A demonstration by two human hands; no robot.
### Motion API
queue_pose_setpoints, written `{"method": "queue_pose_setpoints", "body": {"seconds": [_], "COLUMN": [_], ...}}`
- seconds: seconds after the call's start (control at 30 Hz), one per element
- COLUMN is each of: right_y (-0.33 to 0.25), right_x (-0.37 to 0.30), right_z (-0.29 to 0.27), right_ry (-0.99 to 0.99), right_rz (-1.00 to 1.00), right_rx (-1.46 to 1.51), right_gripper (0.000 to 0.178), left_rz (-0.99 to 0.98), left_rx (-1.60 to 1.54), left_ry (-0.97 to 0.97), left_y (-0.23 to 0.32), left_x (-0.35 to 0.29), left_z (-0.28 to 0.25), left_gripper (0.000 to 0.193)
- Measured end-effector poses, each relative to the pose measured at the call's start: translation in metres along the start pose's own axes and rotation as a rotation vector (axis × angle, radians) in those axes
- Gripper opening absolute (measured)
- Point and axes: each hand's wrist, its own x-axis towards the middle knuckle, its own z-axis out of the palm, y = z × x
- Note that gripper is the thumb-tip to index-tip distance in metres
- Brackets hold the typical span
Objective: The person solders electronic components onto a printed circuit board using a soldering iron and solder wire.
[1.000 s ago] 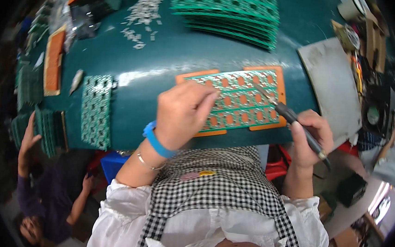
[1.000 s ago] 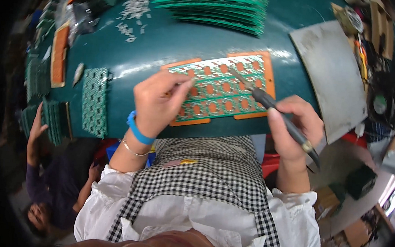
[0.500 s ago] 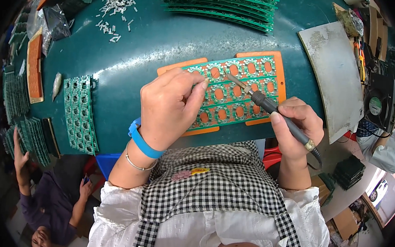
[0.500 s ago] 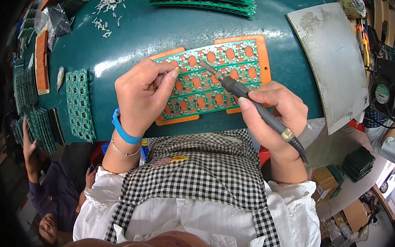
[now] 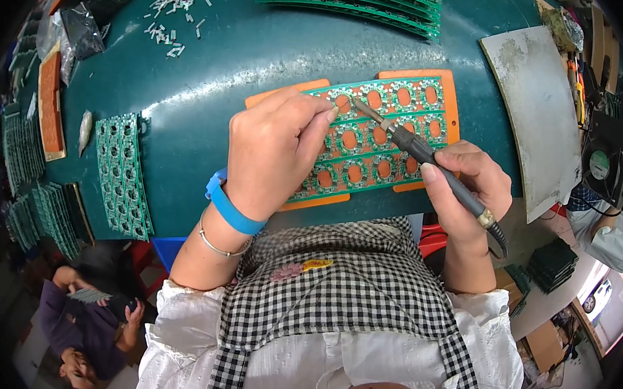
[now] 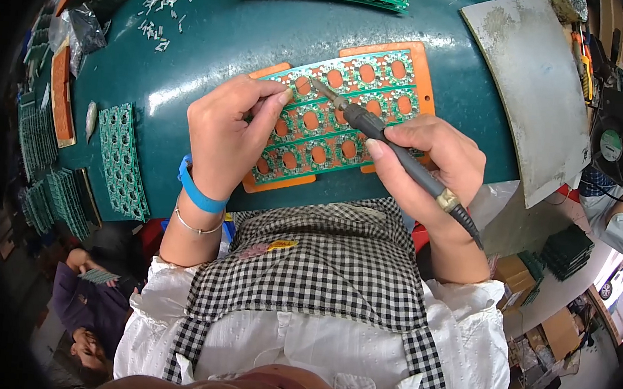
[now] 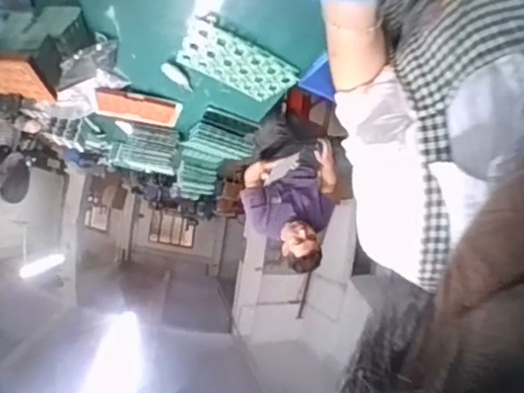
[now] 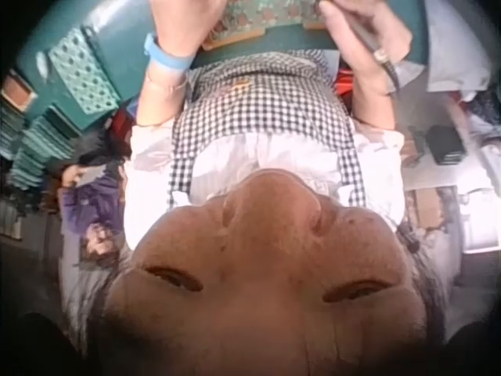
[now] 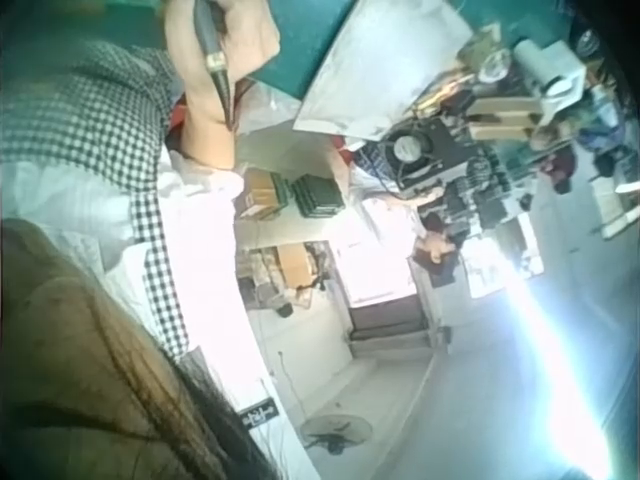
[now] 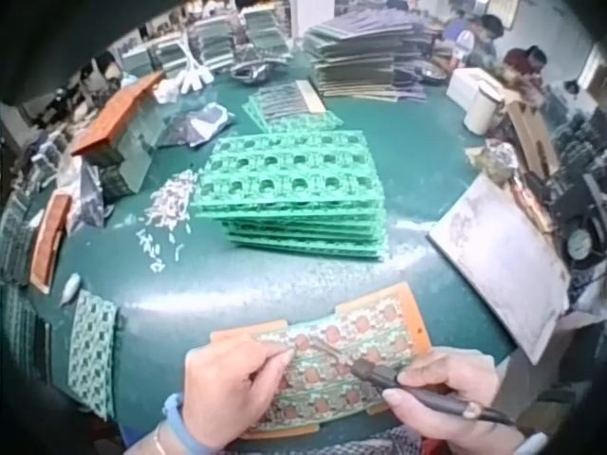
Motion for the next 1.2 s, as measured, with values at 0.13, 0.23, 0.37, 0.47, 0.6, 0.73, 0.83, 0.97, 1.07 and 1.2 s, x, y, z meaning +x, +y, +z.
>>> {"method": "queue_pose_setpoints", "body": {"seconds": [0.13, 0.23, 0.37, 0.47, 0.6, 0.73, 0.83, 0.97, 1.07, 1.2], "right_y": [-0.002, -0.001, 0.007, 0.013, 0.012, 0.010, 0.006, 0.002, 0.009, 0.015], "right_x": [0.003, 0.001, -0.005, -0.004, -0.006, -0.003, 0.000, -0.002, -0.008, -0.006], "right_z": [-0.002, -0.005, -0.012, -0.013, -0.010, -0.011, -0.011, -0.010, -0.015, -0.022], "right_ry": [-0.039, -0.041, 0.110, 0.097, 0.047, 0.017, -0.006, 0.019, 0.137, 0.207], "right_rz": [-0.029, -0.072, -0.076, -0.074, -0.032, -0.079, -0.113, -0.164, -0.041, -0.037], "right_rx": [-0.015, -0.003, 0.113, 0.117, 0.080, 0.043, 0.011, -0.060, 0.104, 0.184], "right_gripper": [0.019, 0.019, 0.016, 0.015, 0.016, 0.019, 0.020, 0.019, 0.017, 0.014], "left_rz": [0.011, 0.037, 0.039, 0.046, 0.058, 0.060, 0.060, 0.019, -0.076, 0.006], "left_rx": [0.044, 0.023, 0.027, 0.033, 0.033, 0.056, 0.064, 0.034, -0.035, -0.045], "left_ry": [-0.028, -0.031, -0.078, -0.068, -0.050, -0.066, -0.055, -0.128, -0.113, -0.087], "left_y": [0.000, 0.001, 0.009, 0.011, 0.008, 0.009, 0.009, 0.018, 0.022, 0.021], "left_x": [0.002, 0.000, 0.002, 0.006, 0.009, 0.008, 0.008, 0.003, 0.000, 0.009], "left_z": [0.000, -0.001, -0.005, 0.002, 0.011, 0.012, 0.013, 0.004, -0.001, -0.006], "left_gripper": [0.008, 0.008, 0.009, 0.009, 0.009, 0.009, 0.009, 0.008, 0.008, 0.007]}}
